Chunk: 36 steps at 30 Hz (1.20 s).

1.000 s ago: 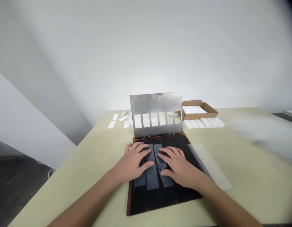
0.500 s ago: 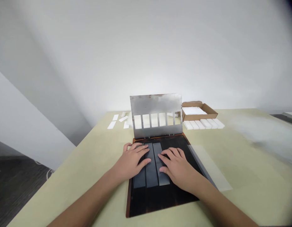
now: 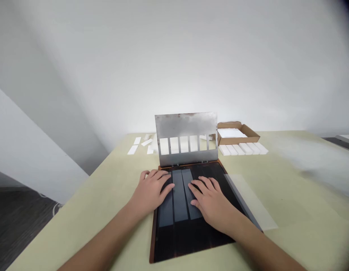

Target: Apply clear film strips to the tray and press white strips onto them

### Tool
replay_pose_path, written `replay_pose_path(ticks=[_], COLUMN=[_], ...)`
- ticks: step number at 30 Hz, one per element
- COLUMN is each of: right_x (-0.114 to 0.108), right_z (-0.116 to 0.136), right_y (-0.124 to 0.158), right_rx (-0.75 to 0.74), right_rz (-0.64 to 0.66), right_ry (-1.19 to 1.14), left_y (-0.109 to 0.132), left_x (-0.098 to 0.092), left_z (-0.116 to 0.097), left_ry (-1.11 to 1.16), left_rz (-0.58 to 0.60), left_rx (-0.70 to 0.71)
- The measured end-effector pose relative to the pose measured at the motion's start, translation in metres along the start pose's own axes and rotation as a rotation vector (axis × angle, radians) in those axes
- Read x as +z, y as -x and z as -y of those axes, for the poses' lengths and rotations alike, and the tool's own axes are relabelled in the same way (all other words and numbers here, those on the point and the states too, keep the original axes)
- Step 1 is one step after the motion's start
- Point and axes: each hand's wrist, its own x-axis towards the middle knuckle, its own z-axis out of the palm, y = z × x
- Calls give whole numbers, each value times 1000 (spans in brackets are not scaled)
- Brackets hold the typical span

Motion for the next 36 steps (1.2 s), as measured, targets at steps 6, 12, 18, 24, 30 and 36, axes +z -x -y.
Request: replay_pose_path(ticks=[6,12,18,24,30,36], right_x=[-2,-3,-4,-7,-8,-10], right_z=[3,3,3,4,6,5], right_y=[-2,-2,-2,-3,-4,-3], right_rx=[22,22,37,45,55,60], right_rz=[-15,1,24,39,40,32], right_ry=[2,-20,-39,-50,-52,-58], left_y=[1,1,1,1,2,2], left_x=[0,2,5,5,6,9], left_z=[6,8,10,11,12,15], left_ry=[-17,-10,11,20,27,25], left_rz=[-6,0,-2,-5,-27,-53], left_rx=[-38,-50,-53,-47,-34,-9])
